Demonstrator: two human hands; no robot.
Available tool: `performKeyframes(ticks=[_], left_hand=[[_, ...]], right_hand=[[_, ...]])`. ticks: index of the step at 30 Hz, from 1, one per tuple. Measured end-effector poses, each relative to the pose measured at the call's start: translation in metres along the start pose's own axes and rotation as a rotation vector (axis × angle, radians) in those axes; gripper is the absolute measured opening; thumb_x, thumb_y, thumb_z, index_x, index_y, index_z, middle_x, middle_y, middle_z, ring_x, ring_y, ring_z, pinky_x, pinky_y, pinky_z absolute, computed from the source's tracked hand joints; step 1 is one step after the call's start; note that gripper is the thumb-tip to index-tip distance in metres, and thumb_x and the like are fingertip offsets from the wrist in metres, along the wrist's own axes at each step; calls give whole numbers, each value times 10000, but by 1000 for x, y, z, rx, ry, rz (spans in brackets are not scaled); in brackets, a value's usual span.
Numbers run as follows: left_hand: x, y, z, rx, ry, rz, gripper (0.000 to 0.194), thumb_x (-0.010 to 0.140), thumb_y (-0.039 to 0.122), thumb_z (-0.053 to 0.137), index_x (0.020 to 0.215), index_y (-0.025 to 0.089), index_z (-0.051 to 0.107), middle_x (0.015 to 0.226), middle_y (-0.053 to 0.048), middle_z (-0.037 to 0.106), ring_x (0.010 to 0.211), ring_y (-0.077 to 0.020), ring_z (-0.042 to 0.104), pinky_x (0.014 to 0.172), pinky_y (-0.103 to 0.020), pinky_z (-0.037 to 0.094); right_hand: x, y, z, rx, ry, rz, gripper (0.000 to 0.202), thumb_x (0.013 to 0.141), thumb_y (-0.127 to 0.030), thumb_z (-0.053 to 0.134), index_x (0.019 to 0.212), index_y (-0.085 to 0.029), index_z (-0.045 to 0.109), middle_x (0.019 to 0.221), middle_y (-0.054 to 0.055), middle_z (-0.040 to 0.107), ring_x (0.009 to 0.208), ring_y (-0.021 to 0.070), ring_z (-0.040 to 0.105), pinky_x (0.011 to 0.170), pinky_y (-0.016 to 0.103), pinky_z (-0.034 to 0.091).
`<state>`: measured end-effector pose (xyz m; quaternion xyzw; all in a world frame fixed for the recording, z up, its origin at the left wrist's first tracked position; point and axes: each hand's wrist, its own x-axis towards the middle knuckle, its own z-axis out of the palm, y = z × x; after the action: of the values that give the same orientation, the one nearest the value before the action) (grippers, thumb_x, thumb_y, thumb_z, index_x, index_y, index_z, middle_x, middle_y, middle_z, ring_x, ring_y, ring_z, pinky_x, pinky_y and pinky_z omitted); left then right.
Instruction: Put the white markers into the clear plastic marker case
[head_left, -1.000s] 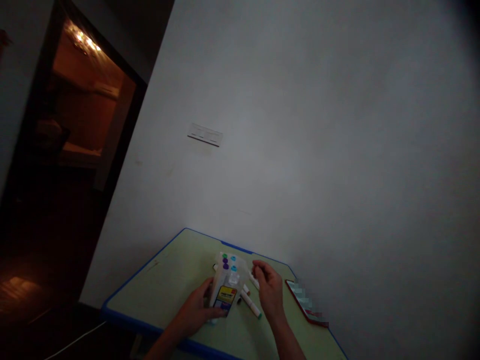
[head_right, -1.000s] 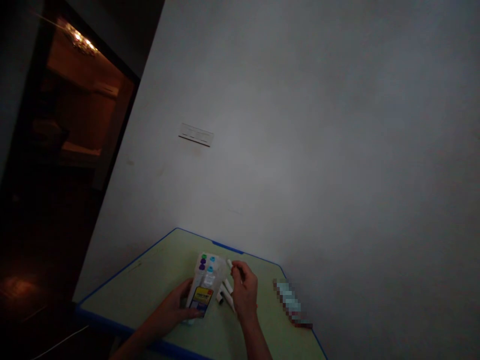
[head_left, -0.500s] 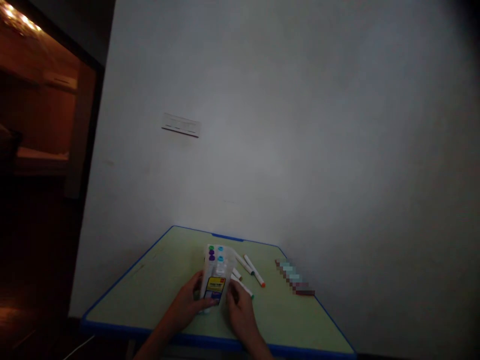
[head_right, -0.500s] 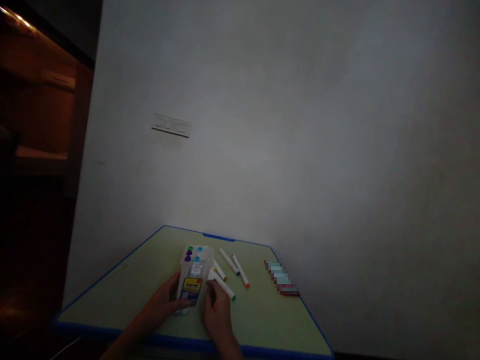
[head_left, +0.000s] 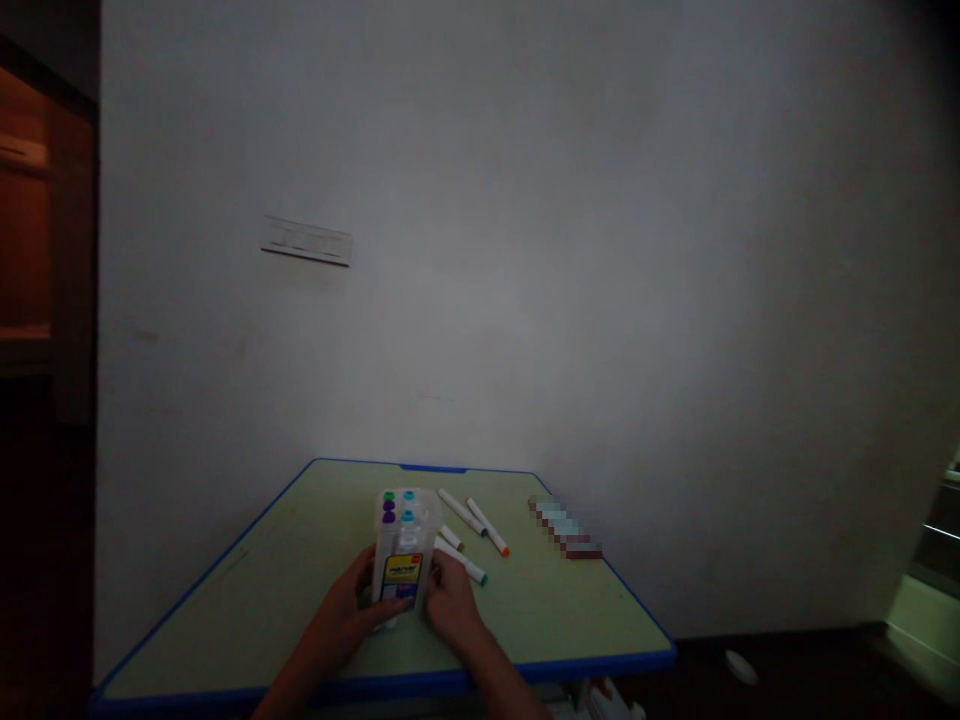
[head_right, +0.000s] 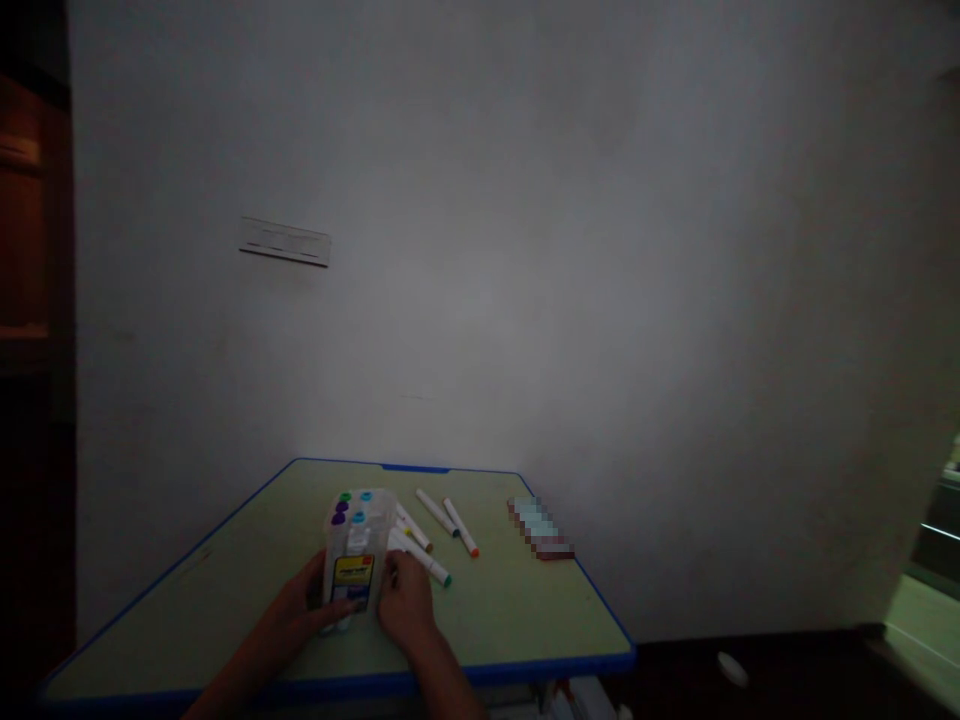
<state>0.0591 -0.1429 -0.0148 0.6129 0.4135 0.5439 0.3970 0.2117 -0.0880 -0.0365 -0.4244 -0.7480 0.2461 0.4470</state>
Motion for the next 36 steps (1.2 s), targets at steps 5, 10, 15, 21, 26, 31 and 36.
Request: performKeyframes(ticks=[5,10,15,21,26,31,36], left_hand=[[1,-4,0,9,-11,-15,538,643,237,702,1110,161,446,1093,-106,623,1013,-279,576,888,-408,452],[2,-1,0,30,0,-32,545,632,245,702,1106,162,445,1091,-105,625,1004,-279,579,890,-412,453],[3,-2,-1,58,12,-28,533,627,249,704,1093,160,460,1079,-107,630,1000,-288,582,890,-418,452],[4,-11,-2,24,-11,-15,543,653,251,695,1125,159,444,1111,-103,618,1029,-272,570,897,-395,450],[2,-7,-2,60,4,-12,531,634,264,707,1100,167,470,1071,-85,643,990,-272,590,868,-384,469],[1,-2,-1,74,37,-18,534,626,261,715,1099,175,481,1067,-84,647,994,-275,589,872,-393,467],[0,1,1,6,22,-24,542,609,261,720,1089,159,491,1067,-101,648,983,-283,598,861,-401,478]], right_hand=[[-3,-2,-1,-1,-4,-2,270,741,-107,421,837,-170,665,816,57,676,746,196,603,685,276,457],[-3,0,-1,30,-20,-15,295,764,-96,397,864,-176,663,822,50,680,731,180,604,677,261,458],[-2,3,1,33,-16,-22,288,774,-113,406,878,-175,667,841,51,683,757,185,607,688,262,457],[-2,3,1,18,-28,-18,304,756,-87,398,846,-172,676,826,46,686,751,183,607,683,256,455],[-2,3,0,-1,-24,-4,275,761,-108,408,796,-155,677,772,53,680,708,186,596,670,266,456],[-4,0,-2,46,-31,-10,282,782,-131,399,822,-169,676,795,49,684,715,189,604,664,266,463],[-4,-1,-2,55,-38,10,275,758,-122,417,824,-178,678,793,42,687,723,192,608,661,266,470]])
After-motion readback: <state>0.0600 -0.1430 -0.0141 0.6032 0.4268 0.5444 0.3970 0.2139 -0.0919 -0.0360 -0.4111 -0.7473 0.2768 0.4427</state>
